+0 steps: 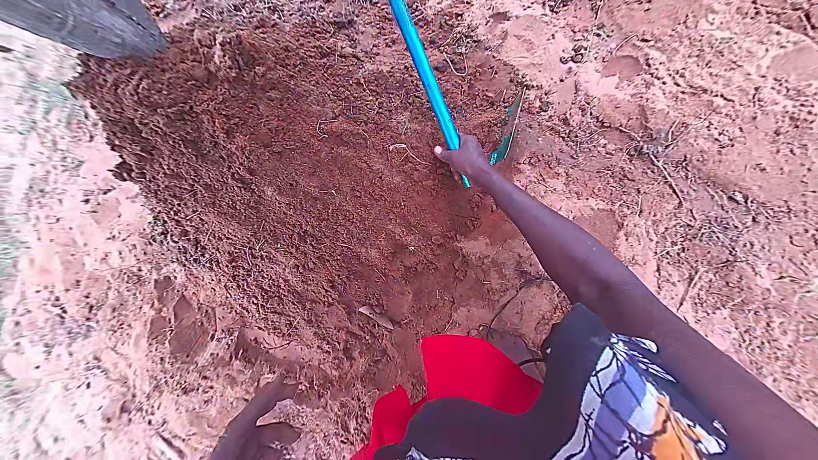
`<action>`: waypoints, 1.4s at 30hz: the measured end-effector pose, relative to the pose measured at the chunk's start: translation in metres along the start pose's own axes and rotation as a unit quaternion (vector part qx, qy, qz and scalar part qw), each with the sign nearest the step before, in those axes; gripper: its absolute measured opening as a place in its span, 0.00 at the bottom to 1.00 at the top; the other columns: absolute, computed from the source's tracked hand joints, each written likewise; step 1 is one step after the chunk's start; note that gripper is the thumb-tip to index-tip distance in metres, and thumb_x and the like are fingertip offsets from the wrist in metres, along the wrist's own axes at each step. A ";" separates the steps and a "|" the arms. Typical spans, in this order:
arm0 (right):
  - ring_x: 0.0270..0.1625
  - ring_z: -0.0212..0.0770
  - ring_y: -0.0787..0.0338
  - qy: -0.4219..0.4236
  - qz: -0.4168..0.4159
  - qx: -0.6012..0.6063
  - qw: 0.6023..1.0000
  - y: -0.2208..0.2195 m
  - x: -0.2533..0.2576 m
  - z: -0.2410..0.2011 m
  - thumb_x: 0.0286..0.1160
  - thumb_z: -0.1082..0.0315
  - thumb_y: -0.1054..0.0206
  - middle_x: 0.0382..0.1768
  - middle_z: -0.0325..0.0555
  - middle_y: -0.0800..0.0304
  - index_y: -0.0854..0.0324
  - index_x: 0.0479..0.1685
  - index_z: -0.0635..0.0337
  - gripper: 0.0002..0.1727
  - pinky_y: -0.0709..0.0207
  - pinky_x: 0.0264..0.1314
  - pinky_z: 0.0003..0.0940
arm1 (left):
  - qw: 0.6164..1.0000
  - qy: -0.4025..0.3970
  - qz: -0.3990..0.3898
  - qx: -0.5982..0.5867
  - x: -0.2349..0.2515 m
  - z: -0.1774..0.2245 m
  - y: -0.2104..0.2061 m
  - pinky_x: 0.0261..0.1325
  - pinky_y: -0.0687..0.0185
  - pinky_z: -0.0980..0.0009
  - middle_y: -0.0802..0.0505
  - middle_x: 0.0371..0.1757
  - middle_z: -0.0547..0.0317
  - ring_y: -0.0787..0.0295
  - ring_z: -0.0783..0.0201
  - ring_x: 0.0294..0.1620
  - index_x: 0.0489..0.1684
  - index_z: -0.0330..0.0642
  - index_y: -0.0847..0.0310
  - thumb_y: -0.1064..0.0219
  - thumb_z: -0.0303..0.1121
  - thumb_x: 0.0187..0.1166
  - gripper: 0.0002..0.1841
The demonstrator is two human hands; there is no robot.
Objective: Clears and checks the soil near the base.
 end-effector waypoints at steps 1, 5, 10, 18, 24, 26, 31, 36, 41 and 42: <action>0.12 0.34 0.31 0.005 -0.002 0.012 1.000 0.001 -0.002 0.000 0.84 0.60 0.30 0.22 0.43 0.28 0.25 0.60 0.63 0.18 0.30 0.15 0.29 | 1.000 0.012 -0.002 0.003 0.002 -0.002 0.001 0.61 0.13 0.65 0.28 0.82 0.42 0.14 0.66 0.63 0.92 0.31 0.57 0.33 0.39 0.85 0.43; 0.11 0.33 0.31 0.015 -0.018 0.038 0.999 0.001 -0.009 -0.001 0.84 0.60 0.31 0.20 0.42 0.29 0.26 0.59 0.63 0.17 0.30 0.13 0.28 | 0.999 0.036 -0.013 0.016 0.009 -0.009 0.006 0.60 0.12 0.64 0.27 0.83 0.43 0.13 0.65 0.63 0.93 0.31 0.57 0.33 0.48 0.84 0.46; 0.11 0.31 0.31 0.038 -0.025 0.034 0.998 -0.007 -0.020 -0.015 0.84 0.62 0.31 0.20 0.41 0.28 0.25 0.60 0.64 0.17 0.31 0.14 0.26 | 0.996 0.019 -0.024 0.081 0.014 -0.003 0.006 0.61 0.12 0.63 0.26 0.82 0.37 0.12 0.60 0.64 0.93 0.31 0.54 0.34 0.44 0.84 0.43; 0.13 0.30 0.30 0.111 -0.038 0.054 0.992 -0.044 -0.031 -0.121 0.87 0.60 0.35 0.19 0.37 0.30 0.26 0.55 0.61 0.14 0.30 0.15 0.26 | 0.989 -0.036 -0.027 0.141 -0.010 -0.004 0.013 0.60 0.12 0.57 0.22 0.81 0.45 0.11 0.56 0.62 0.96 0.45 0.55 0.34 0.45 0.83 0.43; 0.11 0.27 0.32 0.250 -0.075 0.156 0.953 -0.081 -0.062 -0.265 0.86 0.63 0.33 0.19 0.34 0.30 0.26 0.57 0.58 0.12 0.31 0.12 0.21 | 0.992 -0.014 -0.031 0.123 -0.006 -0.010 0.013 0.60 0.12 0.58 0.22 0.80 0.47 0.10 0.59 0.61 0.97 0.52 0.56 0.33 0.46 0.81 0.45; 0.11 0.28 0.32 0.190 -0.061 0.111 0.974 -0.067 -0.065 -0.262 0.85 0.58 0.32 0.19 0.33 0.32 0.27 0.55 0.54 0.13 0.31 0.13 0.23 | 0.991 -0.031 -0.030 0.124 -0.005 -0.011 0.013 0.59 0.12 0.60 0.22 0.80 0.47 0.10 0.60 0.59 0.97 0.51 0.55 0.33 0.48 0.82 0.44; 0.09 0.27 0.31 0.073 -0.034 0.008 0.997 -0.014 -0.097 -0.137 0.86 0.62 0.34 0.13 0.33 0.32 0.26 0.47 0.57 0.09 0.31 0.10 0.22 | 0.985 -0.058 -0.049 0.156 -0.011 -0.013 0.005 0.63 0.14 0.49 0.24 0.82 0.41 0.11 0.50 0.64 0.97 0.54 0.54 0.35 0.50 0.84 0.43; 0.11 0.28 0.32 0.021 0.049 -0.040 0.998 0.034 -0.135 -0.035 0.86 0.64 0.34 0.18 0.35 0.30 0.26 0.50 0.60 0.09 0.31 0.13 0.23 | 0.980 -0.061 -0.057 0.180 -0.014 -0.020 -0.002 0.58 0.12 0.56 0.21 0.81 0.44 0.09 0.57 0.59 0.97 0.55 0.52 0.38 0.55 0.85 0.41; 0.11 0.27 0.31 0.014 0.087 0.003 0.996 0.030 -0.121 0.019 0.84 0.64 0.32 0.19 0.36 0.28 0.27 0.48 0.60 0.10 0.30 0.13 0.23 | 0.980 -0.040 -0.083 0.178 -0.016 -0.013 0.002 0.66 0.15 0.49 0.27 0.85 0.38 0.14 0.46 0.70 0.96 0.50 0.49 0.37 0.50 0.85 0.40; 0.13 0.29 0.30 0.025 0.094 -0.024 0.995 0.021 -0.114 0.026 0.82 0.64 0.30 0.21 0.38 0.27 0.25 0.48 0.62 0.11 0.29 0.16 0.27 | 0.981 -0.046 -0.091 0.167 -0.016 -0.012 0.003 0.66 0.16 0.49 0.27 0.84 0.35 0.15 0.45 0.70 0.96 0.47 0.50 0.37 0.49 0.85 0.40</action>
Point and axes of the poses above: each hand's wrist, its own x-axis towards the middle knuckle, its own y-axis out of the back of the hand, z = x × y, the point moved 2 cm from there along x, towards the middle knuckle
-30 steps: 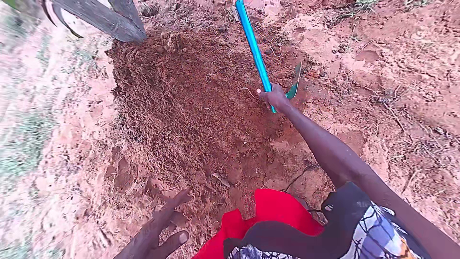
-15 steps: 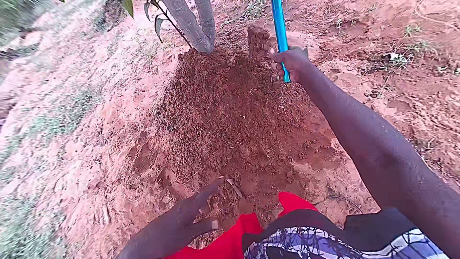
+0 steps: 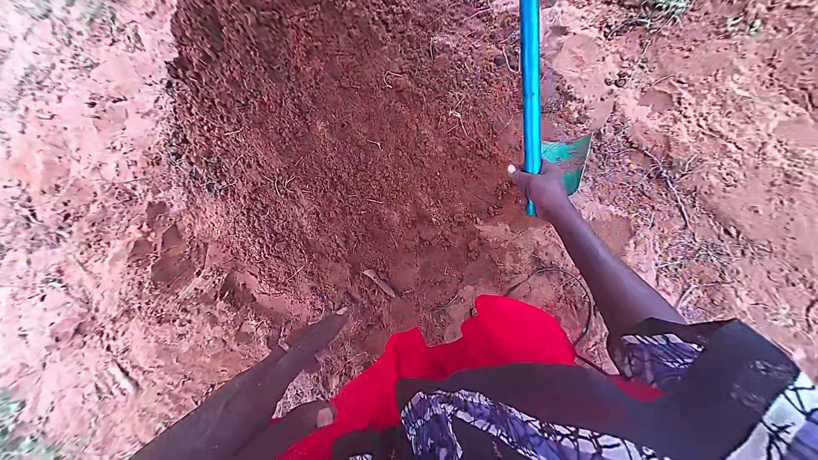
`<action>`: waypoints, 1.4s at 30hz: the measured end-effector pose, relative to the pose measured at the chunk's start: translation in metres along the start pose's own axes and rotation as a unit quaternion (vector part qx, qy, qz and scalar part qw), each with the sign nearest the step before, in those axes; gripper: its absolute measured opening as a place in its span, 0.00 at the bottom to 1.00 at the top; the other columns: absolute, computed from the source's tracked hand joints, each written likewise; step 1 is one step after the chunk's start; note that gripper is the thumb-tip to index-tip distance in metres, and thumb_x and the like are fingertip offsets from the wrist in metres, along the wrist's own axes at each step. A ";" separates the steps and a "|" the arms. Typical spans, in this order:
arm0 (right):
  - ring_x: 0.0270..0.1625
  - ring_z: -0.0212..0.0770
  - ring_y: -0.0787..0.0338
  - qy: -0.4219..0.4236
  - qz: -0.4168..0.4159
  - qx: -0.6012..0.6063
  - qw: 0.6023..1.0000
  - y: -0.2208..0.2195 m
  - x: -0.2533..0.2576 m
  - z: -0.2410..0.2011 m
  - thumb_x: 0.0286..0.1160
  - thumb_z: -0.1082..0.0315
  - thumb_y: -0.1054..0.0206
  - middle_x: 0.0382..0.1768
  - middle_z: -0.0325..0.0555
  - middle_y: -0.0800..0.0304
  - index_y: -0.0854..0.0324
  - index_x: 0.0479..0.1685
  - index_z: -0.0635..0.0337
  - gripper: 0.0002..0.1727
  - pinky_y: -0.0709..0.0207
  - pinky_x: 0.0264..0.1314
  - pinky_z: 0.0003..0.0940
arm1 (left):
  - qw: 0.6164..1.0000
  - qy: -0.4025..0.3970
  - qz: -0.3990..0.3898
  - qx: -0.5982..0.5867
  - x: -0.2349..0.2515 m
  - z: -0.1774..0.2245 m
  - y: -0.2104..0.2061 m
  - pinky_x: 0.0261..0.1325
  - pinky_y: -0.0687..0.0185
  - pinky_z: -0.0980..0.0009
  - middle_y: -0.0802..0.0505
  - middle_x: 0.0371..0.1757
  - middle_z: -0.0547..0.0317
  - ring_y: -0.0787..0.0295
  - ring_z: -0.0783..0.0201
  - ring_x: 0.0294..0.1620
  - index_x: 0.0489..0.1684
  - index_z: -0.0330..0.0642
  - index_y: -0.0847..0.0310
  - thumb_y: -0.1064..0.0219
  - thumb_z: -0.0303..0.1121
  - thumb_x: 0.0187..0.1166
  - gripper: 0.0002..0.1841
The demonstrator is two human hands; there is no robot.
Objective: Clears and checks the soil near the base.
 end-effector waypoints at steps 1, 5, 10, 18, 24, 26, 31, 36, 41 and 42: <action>0.18 0.34 0.26 0.010 0.001 -0.037 0.999 -0.012 0.005 0.005 0.80 0.64 0.28 0.25 0.43 0.23 0.22 0.51 0.65 0.14 0.27 0.22 0.33 | 1.000 -0.007 -0.002 -0.008 0.001 -0.001 0.002 0.66 0.16 0.49 0.28 0.84 0.33 0.15 0.45 0.69 0.96 0.44 0.51 0.38 0.49 0.86 0.40; 0.47 0.56 0.14 0.012 -0.047 -0.113 0.992 -0.069 0.015 0.016 0.77 0.61 0.25 0.46 0.62 0.13 0.19 0.61 0.68 0.22 0.24 0.53 0.60 | 1.000 -0.009 0.020 0.005 0.001 -0.006 0.005 0.68 0.18 0.48 0.28 0.82 0.23 0.14 0.40 0.67 0.93 0.33 0.51 0.38 0.47 0.87 0.41; 0.46 0.57 0.12 0.018 -0.042 -0.101 0.994 -0.101 0.015 0.011 0.80 0.58 0.27 0.46 0.63 0.12 0.19 0.64 0.67 0.23 0.22 0.54 0.59 | 0.999 0.023 0.033 0.003 -0.006 0.010 0.007 0.61 0.15 0.45 0.29 0.83 0.24 0.15 0.37 0.68 0.91 0.27 0.49 0.35 0.39 0.83 0.40; 0.29 0.44 0.17 0.090 -0.054 -0.013 0.994 -0.125 -0.003 -0.031 0.79 0.61 0.26 0.37 0.55 0.14 0.22 0.67 0.67 0.24 0.20 0.36 0.45 | 0.999 0.021 0.037 0.021 -0.010 -0.001 0.004 0.66 0.16 0.51 0.26 0.83 0.31 0.13 0.44 0.68 0.93 0.37 0.47 0.37 0.47 0.85 0.40; 0.13 0.32 0.26 0.222 -0.118 0.086 0.964 -0.150 -0.009 -0.181 0.80 0.65 0.28 0.20 0.41 0.24 0.22 0.52 0.68 0.15 0.25 0.18 0.28 | 0.998 0.031 0.039 0.027 -0.010 0.009 0.009 0.69 0.19 0.45 0.27 0.85 0.32 0.16 0.38 0.71 0.95 0.42 0.49 0.34 0.44 0.84 0.41; 0.11 0.30 0.28 0.292 -0.147 0.122 0.937 -0.153 -0.017 -0.246 0.81 0.66 0.29 0.18 0.38 0.27 0.24 0.48 0.64 0.12 0.26 0.16 0.26 | 0.998 0.041 0.039 0.030 -0.012 0.006 0.008 0.65 0.17 0.45 0.25 0.84 0.37 0.13 0.43 0.67 0.96 0.51 0.50 0.33 0.46 0.83 0.42; 0.12 0.29 0.29 0.308 -0.158 0.154 0.926 -0.146 -0.017 -0.323 0.81 0.68 0.31 0.22 0.37 0.27 0.26 0.57 0.63 0.13 0.27 0.15 0.25 | 0.996 0.064 0.048 0.041 -0.012 0.007 0.012 0.66 0.17 0.47 0.26 0.84 0.43 0.14 0.47 0.67 0.97 0.58 0.51 0.35 0.48 0.85 0.40; 0.09 0.26 0.30 0.137 -0.118 0.071 0.981 -0.095 -0.027 -0.209 0.85 0.64 0.34 0.16 0.34 0.30 0.27 0.50 0.59 0.09 0.30 0.11 0.21 | 0.995 -0.020 0.065 0.076 -0.016 0.012 0.004 0.66 0.18 0.43 0.25 0.83 0.36 0.16 0.39 0.71 0.94 0.47 0.45 0.35 0.47 0.85 0.38; 0.13 0.30 0.27 0.075 -0.058 -0.097 0.991 -0.035 -0.049 -0.083 0.84 0.65 0.32 0.20 0.39 0.27 0.24 0.49 0.64 0.11 0.25 0.18 0.27 | 0.996 -0.064 0.040 0.050 -0.018 0.013 -0.003 0.68 0.18 0.45 0.26 0.84 0.37 0.18 0.42 0.74 0.94 0.47 0.44 0.38 0.48 0.87 0.36; 0.12 0.30 0.27 0.058 -0.050 -0.091 0.993 -0.026 -0.054 -0.069 0.84 0.66 0.32 0.18 0.37 0.28 0.25 0.48 0.64 0.09 0.25 0.17 0.26 | 0.995 -0.059 0.048 0.069 -0.016 0.011 -0.004 0.68 0.18 0.45 0.25 0.84 0.39 0.18 0.42 0.75 0.93 0.48 0.43 0.38 0.49 0.86 0.36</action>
Point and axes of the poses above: each hand's wrist, its own x-axis towards the middle knuckle, its own y-axis out of the back of the hand, z = x × y, the point moved 2 cm from there along x, towards the middle knuckle
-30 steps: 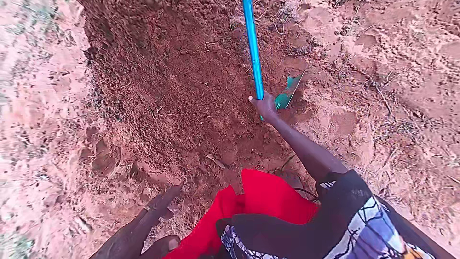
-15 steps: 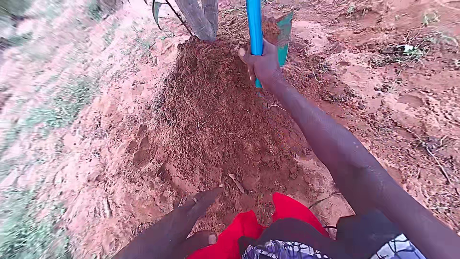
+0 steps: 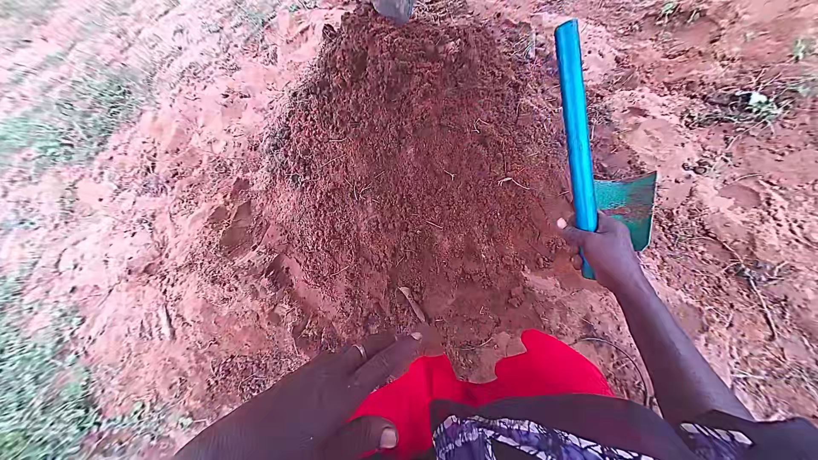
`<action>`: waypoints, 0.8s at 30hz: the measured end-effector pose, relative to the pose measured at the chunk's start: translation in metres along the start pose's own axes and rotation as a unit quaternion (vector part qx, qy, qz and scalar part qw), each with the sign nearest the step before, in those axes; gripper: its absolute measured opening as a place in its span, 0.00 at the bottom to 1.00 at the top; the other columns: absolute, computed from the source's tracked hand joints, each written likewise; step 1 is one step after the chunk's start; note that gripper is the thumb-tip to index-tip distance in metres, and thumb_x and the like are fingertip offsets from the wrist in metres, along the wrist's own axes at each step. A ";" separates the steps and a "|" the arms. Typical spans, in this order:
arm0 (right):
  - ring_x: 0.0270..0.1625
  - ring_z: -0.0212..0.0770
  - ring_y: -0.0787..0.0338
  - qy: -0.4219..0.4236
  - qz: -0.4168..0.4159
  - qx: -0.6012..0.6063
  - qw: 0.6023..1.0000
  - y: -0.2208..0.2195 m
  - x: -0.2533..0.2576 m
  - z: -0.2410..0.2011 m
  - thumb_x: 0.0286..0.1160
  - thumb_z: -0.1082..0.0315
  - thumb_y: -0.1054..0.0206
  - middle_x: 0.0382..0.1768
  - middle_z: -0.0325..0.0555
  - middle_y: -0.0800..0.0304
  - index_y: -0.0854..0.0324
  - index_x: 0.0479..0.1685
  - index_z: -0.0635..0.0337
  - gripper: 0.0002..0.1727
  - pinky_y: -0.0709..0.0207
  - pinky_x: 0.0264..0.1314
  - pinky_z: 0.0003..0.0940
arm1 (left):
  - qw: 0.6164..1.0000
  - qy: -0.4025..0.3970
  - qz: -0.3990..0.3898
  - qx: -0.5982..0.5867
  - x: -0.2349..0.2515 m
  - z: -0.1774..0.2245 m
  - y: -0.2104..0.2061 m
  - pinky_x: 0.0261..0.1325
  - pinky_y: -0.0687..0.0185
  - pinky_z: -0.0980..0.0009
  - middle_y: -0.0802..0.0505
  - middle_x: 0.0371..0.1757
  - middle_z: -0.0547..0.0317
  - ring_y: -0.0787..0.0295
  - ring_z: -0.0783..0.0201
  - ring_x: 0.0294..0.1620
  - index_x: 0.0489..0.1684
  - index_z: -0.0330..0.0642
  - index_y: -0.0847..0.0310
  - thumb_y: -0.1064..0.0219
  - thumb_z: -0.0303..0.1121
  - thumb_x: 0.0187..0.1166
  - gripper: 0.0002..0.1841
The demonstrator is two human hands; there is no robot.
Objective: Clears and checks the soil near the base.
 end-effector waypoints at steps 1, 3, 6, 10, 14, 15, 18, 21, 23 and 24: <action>0.10 0.28 0.28 -0.013 0.008 0.020 1.000 0.003 -0.005 0.012 0.84 0.68 0.33 0.16 0.36 0.29 0.26 0.45 0.63 0.08 0.26 0.15 0.24 | 0.999 -0.002 0.016 0.029 0.002 -0.003 -0.001 0.64 0.16 0.44 0.23 0.82 0.39 0.16 0.42 0.72 0.92 0.47 0.41 0.38 0.50 0.85 0.36; 0.08 0.28 0.29 -0.036 0.019 0.076 0.996 0.002 -0.012 0.037 0.85 0.69 0.34 0.13 0.34 0.30 0.27 0.42 0.60 0.07 0.25 0.13 0.24 | 0.997 0.005 0.029 0.067 0.006 -0.005 -0.002 0.58 0.14 0.43 0.20 0.79 0.39 0.13 0.40 0.67 0.92 0.46 0.40 0.40 0.52 0.85 0.36; 0.08 0.27 0.28 -0.045 0.019 0.136 0.990 -0.010 -0.014 0.077 0.84 0.64 0.33 0.11 0.30 0.30 0.26 0.41 0.54 0.07 0.24 0.12 0.26 | 0.995 -0.012 0.038 0.094 0.009 -0.007 -0.003 0.50 0.12 0.51 0.18 0.76 0.41 0.10 0.46 0.56 0.91 0.46 0.40 0.46 0.54 0.88 0.35; 0.09 0.25 0.29 -0.027 0.029 0.114 0.993 -0.042 -0.018 0.112 0.77 0.69 0.28 0.13 0.29 0.28 0.26 0.37 0.56 0.09 0.27 0.13 0.23 | 0.996 -0.021 0.040 0.076 0.004 -0.008 -0.005 0.57 0.14 0.60 0.20 0.78 0.44 0.12 0.52 0.61 0.93 0.54 0.43 0.46 0.55 0.89 0.34; 0.31 0.50 0.18 0.004 -0.013 -0.059 0.998 -0.083 -0.024 0.120 0.77 0.66 0.26 0.31 0.57 0.16 0.19 0.56 0.71 0.18 0.24 0.38 0.54 | 0.999 0.024 -0.023 0.012 -0.001 0.000 0.003 0.68 0.19 0.45 0.27 0.84 0.32 0.17 0.36 0.72 0.92 0.42 0.42 0.43 0.50 0.89 0.35; 0.34 0.54 0.16 0.010 -0.019 -0.073 0.997 -0.096 -0.023 0.121 0.78 0.65 0.26 0.34 0.60 0.14 0.19 0.59 0.71 0.19 0.23 0.42 0.58 | 0.999 0.035 -0.032 0.000 -0.003 0.000 0.004 0.68 0.19 0.42 0.28 0.84 0.29 0.18 0.33 0.72 0.92 0.40 0.43 0.43 0.49 0.89 0.35; 0.38 0.56 0.12 -0.014 -0.024 -0.047 0.999 -0.129 -0.009 0.109 0.78 0.63 0.27 0.38 0.62 0.12 0.20 0.63 0.72 0.22 0.20 0.47 0.58 | 0.996 0.072 -0.042 -0.020 -0.006 -0.002 0.005 0.68 0.19 0.41 0.29 0.85 0.29 0.18 0.33 0.72 0.93 0.41 0.44 0.40 0.47 0.88 0.36; 0.33 0.46 0.17 -0.045 -0.008 0.061 0.997 -0.151 0.003 0.089 0.76 0.65 0.25 0.37 0.56 0.16 0.22 0.62 0.71 0.22 0.21 0.42 0.47 | 0.997 0.071 -0.038 -0.017 -0.011 -0.001 0.007 0.68 0.21 0.42 0.29 0.84 0.27 0.19 0.33 0.72 0.92 0.38 0.43 0.39 0.42 0.87 0.35; 0.27 0.40 0.21 -0.046 0.011 0.118 0.992 -0.159 0.010 0.082 0.74 0.67 0.24 0.33 0.50 0.18 0.22 0.60 0.70 0.21 0.22 0.34 0.40 | 0.997 0.068 -0.036 -0.015 -0.012 0.000 0.007 0.74 0.25 0.43 0.29 0.84 0.28 0.22 0.35 0.76 0.92 0.38 0.43 0.39 0.43 0.87 0.35; 0.26 0.39 0.22 -0.047 0.011 0.131 0.990 -0.162 0.010 0.078 0.74 0.67 0.24 0.33 0.50 0.18 0.22 0.59 0.70 0.21 0.23 0.33 0.40 | 0.997 0.064 -0.037 -0.011 -0.013 0.001 0.008 0.76 0.27 0.43 0.29 0.84 0.29 0.24 0.36 0.79 0.92 0.39 0.43 0.40 0.43 0.87 0.35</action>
Point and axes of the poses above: each hand's wrist, its own x-axis towards the middle knuckle, its own y-axis out of the back of the hand, z = x × y, the point moved 2 cm from there along x, towards the middle knuckle
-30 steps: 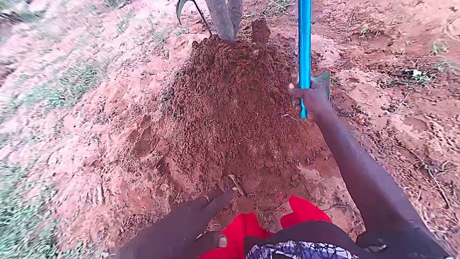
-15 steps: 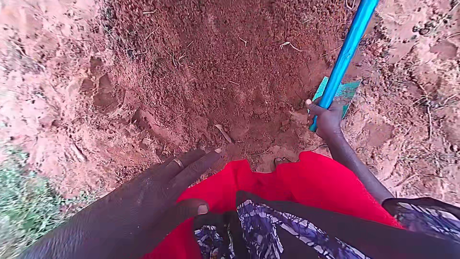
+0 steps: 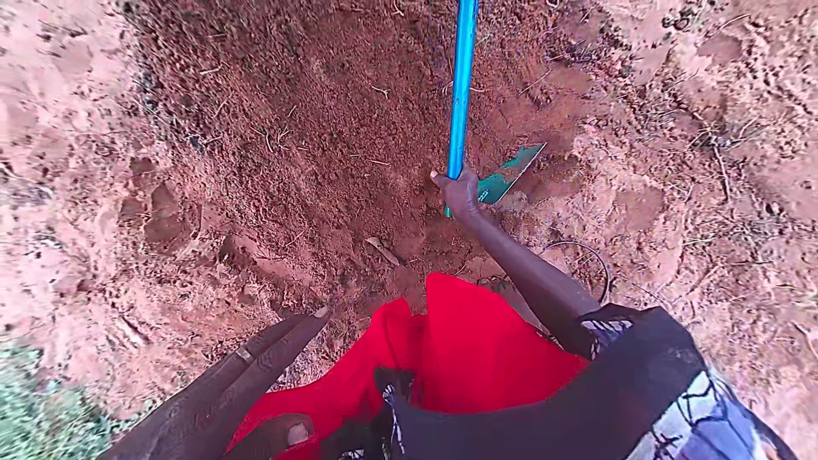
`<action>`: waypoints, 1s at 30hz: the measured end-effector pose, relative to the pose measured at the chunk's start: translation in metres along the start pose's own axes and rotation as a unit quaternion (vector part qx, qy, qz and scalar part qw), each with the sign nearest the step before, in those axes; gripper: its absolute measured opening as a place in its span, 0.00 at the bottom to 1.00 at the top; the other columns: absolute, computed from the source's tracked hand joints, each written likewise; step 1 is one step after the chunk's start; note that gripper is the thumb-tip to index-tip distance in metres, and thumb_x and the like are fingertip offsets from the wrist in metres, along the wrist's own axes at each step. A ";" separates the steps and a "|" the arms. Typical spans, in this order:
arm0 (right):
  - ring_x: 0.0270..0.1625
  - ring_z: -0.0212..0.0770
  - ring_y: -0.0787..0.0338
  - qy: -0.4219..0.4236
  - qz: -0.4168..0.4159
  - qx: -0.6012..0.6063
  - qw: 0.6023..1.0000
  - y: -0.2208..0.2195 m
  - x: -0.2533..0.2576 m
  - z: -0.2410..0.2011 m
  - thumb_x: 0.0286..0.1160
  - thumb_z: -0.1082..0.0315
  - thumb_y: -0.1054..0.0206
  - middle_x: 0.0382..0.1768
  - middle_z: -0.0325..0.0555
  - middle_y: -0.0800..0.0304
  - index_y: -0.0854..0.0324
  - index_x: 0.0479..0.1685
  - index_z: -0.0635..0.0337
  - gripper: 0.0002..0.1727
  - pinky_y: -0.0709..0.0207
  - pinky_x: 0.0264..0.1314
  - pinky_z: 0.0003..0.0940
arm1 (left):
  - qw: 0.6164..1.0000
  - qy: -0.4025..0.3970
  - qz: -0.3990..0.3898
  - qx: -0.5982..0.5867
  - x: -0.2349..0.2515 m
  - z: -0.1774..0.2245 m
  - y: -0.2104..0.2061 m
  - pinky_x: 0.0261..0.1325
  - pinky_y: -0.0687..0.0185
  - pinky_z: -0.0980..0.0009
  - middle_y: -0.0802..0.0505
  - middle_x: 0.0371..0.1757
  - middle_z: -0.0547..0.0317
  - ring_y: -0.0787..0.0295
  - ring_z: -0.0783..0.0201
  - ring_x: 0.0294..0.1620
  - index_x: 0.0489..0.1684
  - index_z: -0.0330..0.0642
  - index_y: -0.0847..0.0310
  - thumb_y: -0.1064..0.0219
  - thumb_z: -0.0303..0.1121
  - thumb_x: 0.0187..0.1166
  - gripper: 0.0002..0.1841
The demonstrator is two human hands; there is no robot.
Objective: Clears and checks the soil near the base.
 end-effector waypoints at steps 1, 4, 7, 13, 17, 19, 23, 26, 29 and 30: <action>0.26 0.40 0.21 0.000 -0.003 0.001 1.000 -0.003 -0.002 -0.001 0.74 0.67 0.24 0.33 0.50 0.19 0.23 0.60 0.70 0.21 0.23 0.31 0.40 | 1.000 -0.005 0.000 0.001 0.000 0.000 0.000 0.77 0.27 0.43 0.29 0.84 0.29 0.25 0.36 0.79 0.92 0.38 0.43 0.40 0.44 0.87 0.35; 0.34 0.43 0.17 0.004 -0.017 0.008 1.000 -0.005 -0.014 -0.007 0.75 0.68 0.25 0.42 0.56 0.13 0.25 0.71 0.71 0.27 0.20 0.41 0.43 | 1.000 -0.002 0.003 -0.002 0.001 -0.001 0.000 0.76 0.26 0.44 0.28 0.83 0.28 0.22 0.36 0.77 0.93 0.39 0.44 0.41 0.42 0.87 0.35; 0.18 0.34 0.25 0.014 -0.006 0.066 0.998 -0.004 -0.020 -0.008 0.75 0.70 0.25 0.28 0.46 0.20 0.23 0.57 0.69 0.17 0.24 0.22 0.31 | 1.000 0.018 0.005 -0.003 0.002 -0.004 -0.001 0.68 0.20 0.43 0.28 0.83 0.27 0.17 0.35 0.70 0.92 0.39 0.42 0.39 0.43 0.87 0.35; 0.09 0.28 0.27 0.026 -0.007 0.204 0.979 0.014 -0.039 -0.050 0.75 0.80 0.31 0.14 0.37 0.24 0.27 0.37 0.66 0.07 0.25 0.13 0.23 | 1.000 0.012 0.013 0.009 0.005 -0.004 0.001 0.71 0.22 0.40 0.26 0.83 0.32 0.18 0.34 0.72 0.91 0.38 0.40 0.37 0.44 0.85 0.35; 0.08 0.27 0.27 0.080 -0.045 0.196 0.976 0.024 -0.042 -0.108 0.74 0.82 0.33 0.14 0.36 0.24 0.28 0.35 0.63 0.08 0.26 0.11 0.22 | 0.999 -0.018 0.033 0.026 0.007 -0.007 0.002 0.67 0.20 0.39 0.23 0.81 0.32 0.17 0.35 0.71 0.91 0.42 0.40 0.37 0.45 0.86 0.35; 0.08 0.27 0.26 0.153 -0.093 0.185 0.966 0.028 -0.034 -0.163 0.74 0.82 0.33 0.12 0.35 0.23 0.27 0.34 0.60 0.09 0.25 0.11 0.23 | 0.998 -0.038 0.042 0.033 0.009 -0.008 0.000 0.62 0.17 0.40 0.21 0.78 0.32 0.15 0.35 0.68 0.92 0.43 0.41 0.37 0.47 0.86 0.36; 0.07 0.25 0.27 0.332 -0.132 0.193 0.914 0.012 -0.002 -0.294 0.71 0.79 0.30 0.11 0.30 0.26 0.30 0.32 0.54 0.13 0.25 0.09 0.22 | 0.999 -0.030 0.031 0.030 0.008 -0.003 0.001 0.66 0.18 0.43 0.24 0.83 0.39 0.17 0.40 0.73 0.94 0.50 0.44 0.38 0.50 0.86 0.36; 0.07 0.26 0.29 0.277 -0.132 0.171 0.936 0.010 0.002 -0.341 0.75 0.78 0.34 0.10 0.30 0.31 0.32 0.37 0.55 0.11 0.27 0.10 0.22 | 0.996 -0.028 0.066 0.047 0.009 0.002 0.002 0.62 0.15 0.43 0.22 0.81 0.40 0.15 0.40 0.70 0.93 0.51 0.42 0.35 0.46 0.85 0.36; 0.08 0.27 0.30 0.143 -0.164 0.152 0.964 0.025 -0.010 -0.297 0.81 0.74 0.36 0.11 0.32 0.33 0.31 0.41 0.54 0.07 0.28 0.11 0.23 | 0.993 -0.039 0.085 0.065 0.007 0.007 0.006 0.63 0.16 0.41 0.21 0.79 0.36 0.15 0.36 0.70 0.92 0.47 0.41 0.33 0.44 0.84 0.37; 0.08 0.27 0.30 0.117 -0.180 0.145 0.966 0.032 -0.016 -0.272 0.82 0.75 0.38 0.10 0.33 0.33 0.30 0.39 0.55 0.06 0.28 0.10 0.23 | 0.994 -0.042 0.081 0.061 0.006 0.009 0.005 0.63 0.17 0.41 0.21 0.79 0.35 0.15 0.35 0.69 0.92 0.46 0.41 0.33 0.44 0.84 0.37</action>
Point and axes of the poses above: each hand's wrist, its own x-axis towards the middle knuckle, its own y-axis out of the back of the hand, z = x × y, the point moved 2 cm from there along x, towards the middle knuckle
